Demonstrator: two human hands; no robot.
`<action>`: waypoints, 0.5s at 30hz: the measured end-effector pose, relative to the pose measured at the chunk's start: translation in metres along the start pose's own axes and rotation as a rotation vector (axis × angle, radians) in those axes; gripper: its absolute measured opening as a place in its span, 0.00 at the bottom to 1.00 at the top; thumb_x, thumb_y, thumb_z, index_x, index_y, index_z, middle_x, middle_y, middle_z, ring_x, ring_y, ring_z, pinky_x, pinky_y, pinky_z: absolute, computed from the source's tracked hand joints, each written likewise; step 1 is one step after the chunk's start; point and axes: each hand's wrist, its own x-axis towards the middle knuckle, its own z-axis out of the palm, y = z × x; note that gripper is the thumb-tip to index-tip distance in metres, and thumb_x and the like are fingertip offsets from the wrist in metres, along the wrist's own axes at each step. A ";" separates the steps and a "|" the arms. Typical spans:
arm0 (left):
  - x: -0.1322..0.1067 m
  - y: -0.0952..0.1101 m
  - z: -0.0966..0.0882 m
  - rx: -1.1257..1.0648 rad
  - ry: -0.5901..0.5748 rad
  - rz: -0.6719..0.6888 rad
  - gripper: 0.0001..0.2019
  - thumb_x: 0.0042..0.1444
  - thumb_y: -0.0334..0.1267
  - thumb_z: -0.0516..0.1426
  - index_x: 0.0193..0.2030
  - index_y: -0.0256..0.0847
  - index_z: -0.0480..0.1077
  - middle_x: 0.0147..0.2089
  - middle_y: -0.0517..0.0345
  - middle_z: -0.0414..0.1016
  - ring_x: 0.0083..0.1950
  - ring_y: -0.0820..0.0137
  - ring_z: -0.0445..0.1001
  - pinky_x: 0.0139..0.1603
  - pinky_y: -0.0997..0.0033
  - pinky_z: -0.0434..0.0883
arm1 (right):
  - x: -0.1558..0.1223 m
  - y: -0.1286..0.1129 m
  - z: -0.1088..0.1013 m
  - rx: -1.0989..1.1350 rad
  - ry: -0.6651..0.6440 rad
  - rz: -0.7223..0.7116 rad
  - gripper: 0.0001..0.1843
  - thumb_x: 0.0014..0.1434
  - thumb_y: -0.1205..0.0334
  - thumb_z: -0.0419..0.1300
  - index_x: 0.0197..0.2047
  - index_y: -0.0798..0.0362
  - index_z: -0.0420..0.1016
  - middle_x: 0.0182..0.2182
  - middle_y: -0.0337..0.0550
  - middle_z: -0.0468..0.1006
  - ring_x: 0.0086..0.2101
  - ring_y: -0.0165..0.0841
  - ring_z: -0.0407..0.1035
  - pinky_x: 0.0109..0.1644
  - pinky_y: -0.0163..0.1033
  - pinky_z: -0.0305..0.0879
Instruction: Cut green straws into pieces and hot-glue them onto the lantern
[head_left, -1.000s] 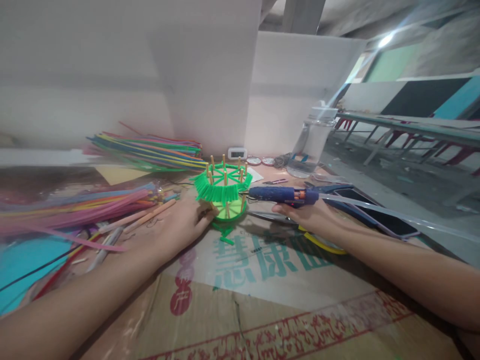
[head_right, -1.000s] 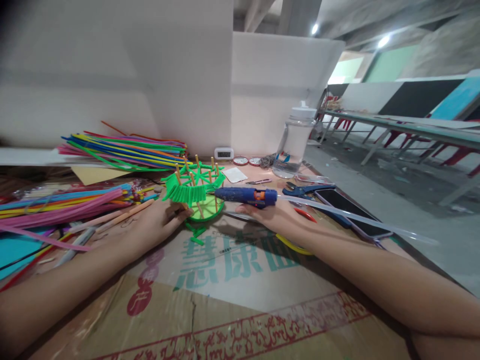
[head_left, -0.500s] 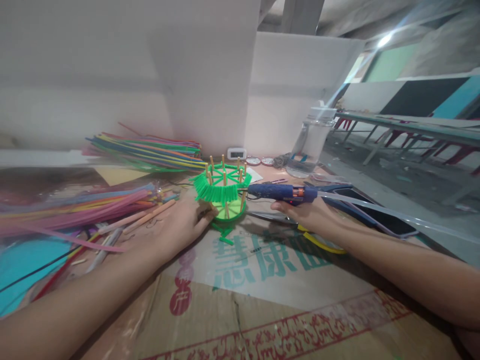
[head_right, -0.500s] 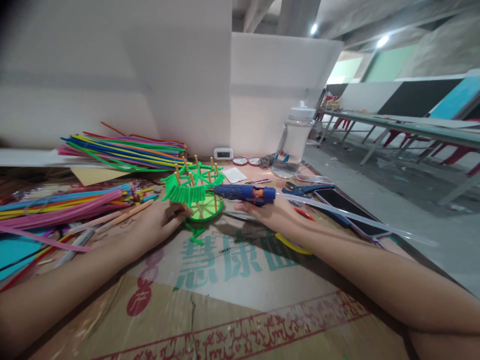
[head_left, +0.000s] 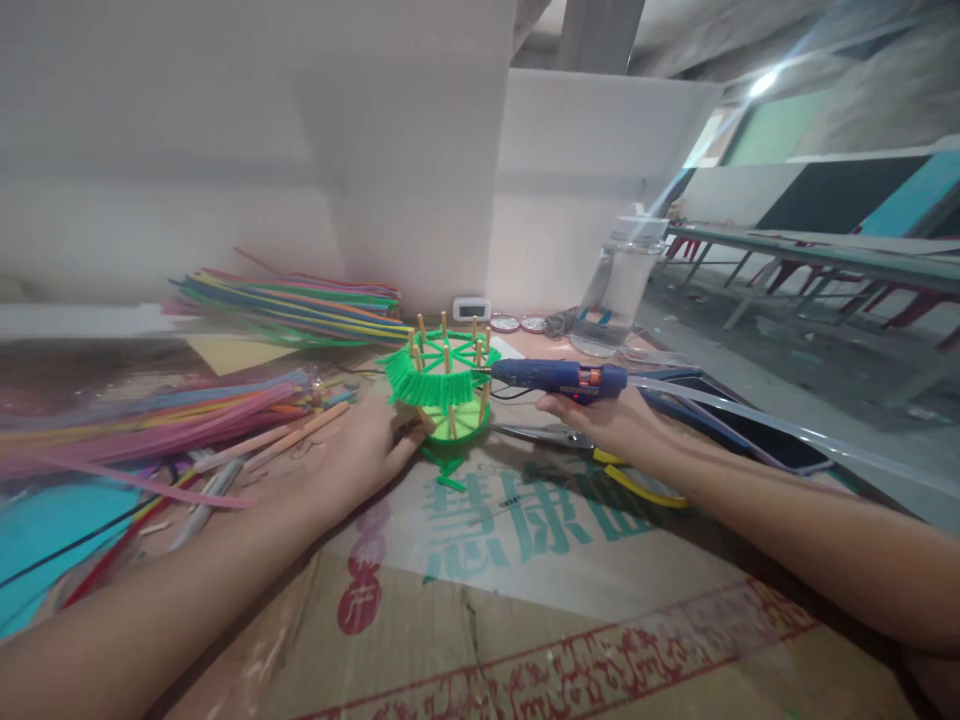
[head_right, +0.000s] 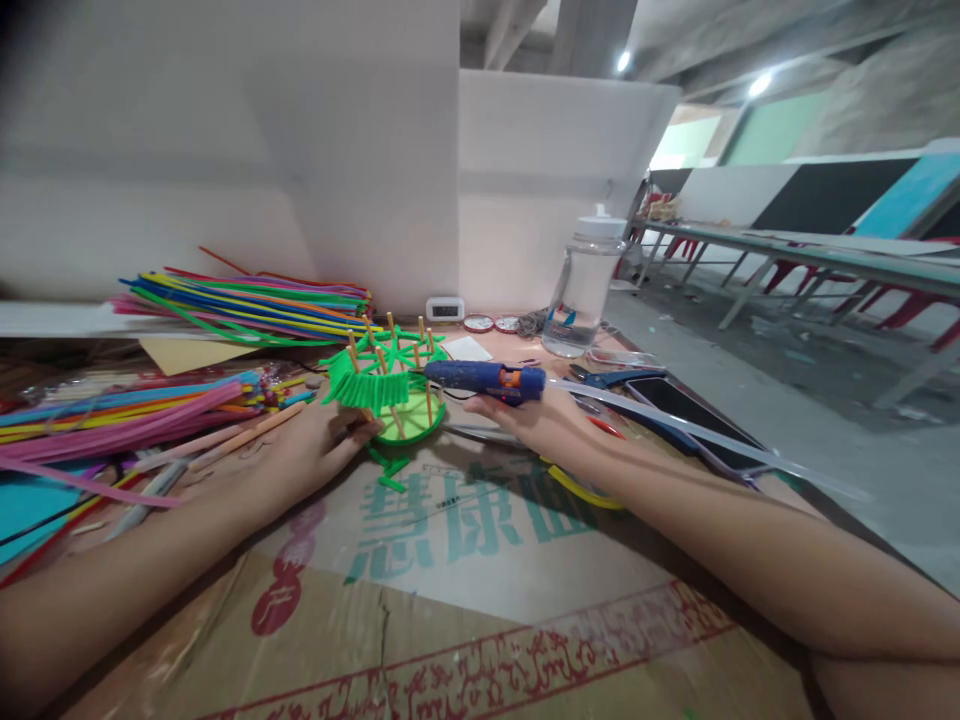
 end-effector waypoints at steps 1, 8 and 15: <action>0.000 0.000 0.000 0.006 0.000 -0.001 0.14 0.64 0.42 0.50 0.38 0.39 0.75 0.36 0.51 0.79 0.34 0.64 0.74 0.34 0.67 0.63 | 0.000 0.000 0.000 0.005 -0.004 -0.006 0.20 0.53 0.44 0.66 0.41 0.50 0.76 0.36 0.48 0.82 0.42 0.49 0.76 0.50 0.57 0.72; 0.000 0.000 0.001 0.031 0.003 0.001 0.16 0.65 0.43 0.49 0.37 0.39 0.75 0.34 0.51 0.79 0.33 0.64 0.74 0.33 0.67 0.62 | -0.002 -0.005 -0.001 0.012 -0.062 -0.012 0.18 0.54 0.48 0.65 0.44 0.49 0.78 0.39 0.49 0.83 0.45 0.50 0.76 0.54 0.57 0.70; 0.000 -0.003 0.004 0.048 0.025 0.026 0.15 0.65 0.43 0.49 0.38 0.39 0.74 0.34 0.51 0.78 0.34 0.63 0.74 0.35 0.67 0.62 | -0.007 -0.004 0.000 0.062 -0.080 0.002 0.14 0.55 0.51 0.65 0.43 0.47 0.79 0.43 0.45 0.83 0.44 0.45 0.76 0.53 0.53 0.72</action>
